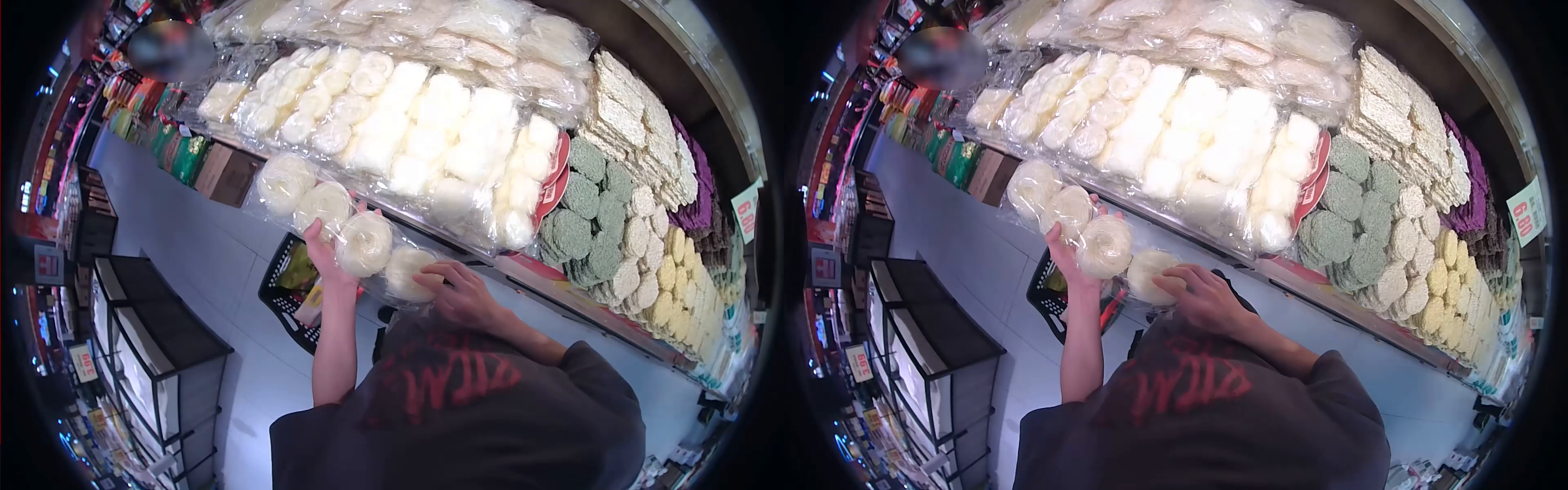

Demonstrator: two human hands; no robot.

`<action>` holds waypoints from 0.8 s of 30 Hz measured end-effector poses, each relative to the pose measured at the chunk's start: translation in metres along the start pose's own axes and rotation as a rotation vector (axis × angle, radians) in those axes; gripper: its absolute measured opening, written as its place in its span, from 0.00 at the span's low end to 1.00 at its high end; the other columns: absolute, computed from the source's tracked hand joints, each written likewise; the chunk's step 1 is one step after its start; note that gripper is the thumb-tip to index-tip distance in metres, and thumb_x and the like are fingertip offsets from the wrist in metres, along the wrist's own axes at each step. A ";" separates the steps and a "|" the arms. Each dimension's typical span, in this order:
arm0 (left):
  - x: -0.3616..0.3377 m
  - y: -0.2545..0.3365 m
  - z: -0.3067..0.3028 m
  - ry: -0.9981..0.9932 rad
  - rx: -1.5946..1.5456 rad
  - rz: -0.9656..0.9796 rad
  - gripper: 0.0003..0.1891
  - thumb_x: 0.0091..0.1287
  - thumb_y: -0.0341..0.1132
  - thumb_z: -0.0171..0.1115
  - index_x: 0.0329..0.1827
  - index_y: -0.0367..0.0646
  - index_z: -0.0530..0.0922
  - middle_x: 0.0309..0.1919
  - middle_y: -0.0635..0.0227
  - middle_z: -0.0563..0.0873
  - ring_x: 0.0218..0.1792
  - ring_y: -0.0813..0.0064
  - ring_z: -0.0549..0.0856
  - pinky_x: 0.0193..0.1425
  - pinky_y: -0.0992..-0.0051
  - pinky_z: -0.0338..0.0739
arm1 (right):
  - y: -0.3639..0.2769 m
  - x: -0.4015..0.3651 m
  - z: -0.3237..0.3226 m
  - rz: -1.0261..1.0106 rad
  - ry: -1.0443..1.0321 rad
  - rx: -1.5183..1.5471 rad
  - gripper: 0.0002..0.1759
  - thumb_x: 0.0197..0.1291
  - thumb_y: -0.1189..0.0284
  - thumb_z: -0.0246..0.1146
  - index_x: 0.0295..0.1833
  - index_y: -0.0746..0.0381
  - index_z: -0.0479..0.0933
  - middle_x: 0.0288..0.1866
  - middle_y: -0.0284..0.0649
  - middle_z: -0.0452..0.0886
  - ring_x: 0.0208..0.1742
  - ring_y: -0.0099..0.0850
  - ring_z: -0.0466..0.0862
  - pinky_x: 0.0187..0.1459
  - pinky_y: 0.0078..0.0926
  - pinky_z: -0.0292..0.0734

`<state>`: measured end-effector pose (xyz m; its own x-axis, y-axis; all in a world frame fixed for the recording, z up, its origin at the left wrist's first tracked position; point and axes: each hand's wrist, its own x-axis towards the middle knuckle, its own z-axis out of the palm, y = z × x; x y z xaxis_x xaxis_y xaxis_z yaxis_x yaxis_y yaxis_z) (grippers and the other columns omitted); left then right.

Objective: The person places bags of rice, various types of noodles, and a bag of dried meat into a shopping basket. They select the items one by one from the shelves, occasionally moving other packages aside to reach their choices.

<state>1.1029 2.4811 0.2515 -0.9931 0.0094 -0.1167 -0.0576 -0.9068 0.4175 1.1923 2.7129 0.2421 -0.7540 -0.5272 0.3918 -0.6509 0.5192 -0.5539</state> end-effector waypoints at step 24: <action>0.252 -0.226 0.075 0.178 2.396 0.176 0.57 0.55 0.54 0.69 0.84 0.47 0.45 0.60 0.42 0.72 0.61 0.49 0.76 0.68 0.53 0.66 | 0.138 -0.131 -0.069 0.583 0.167 0.143 0.32 0.59 0.80 0.62 0.71 0.57 0.68 0.56 0.46 0.77 0.41 0.42 0.84 0.44 0.40 0.81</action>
<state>0.8575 2.7201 0.1956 -0.9925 -0.1185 0.0292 -0.1049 0.9505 0.2925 1.1949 2.8996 0.1649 -0.9930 -0.0654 0.0985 -0.1181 0.5888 -0.7996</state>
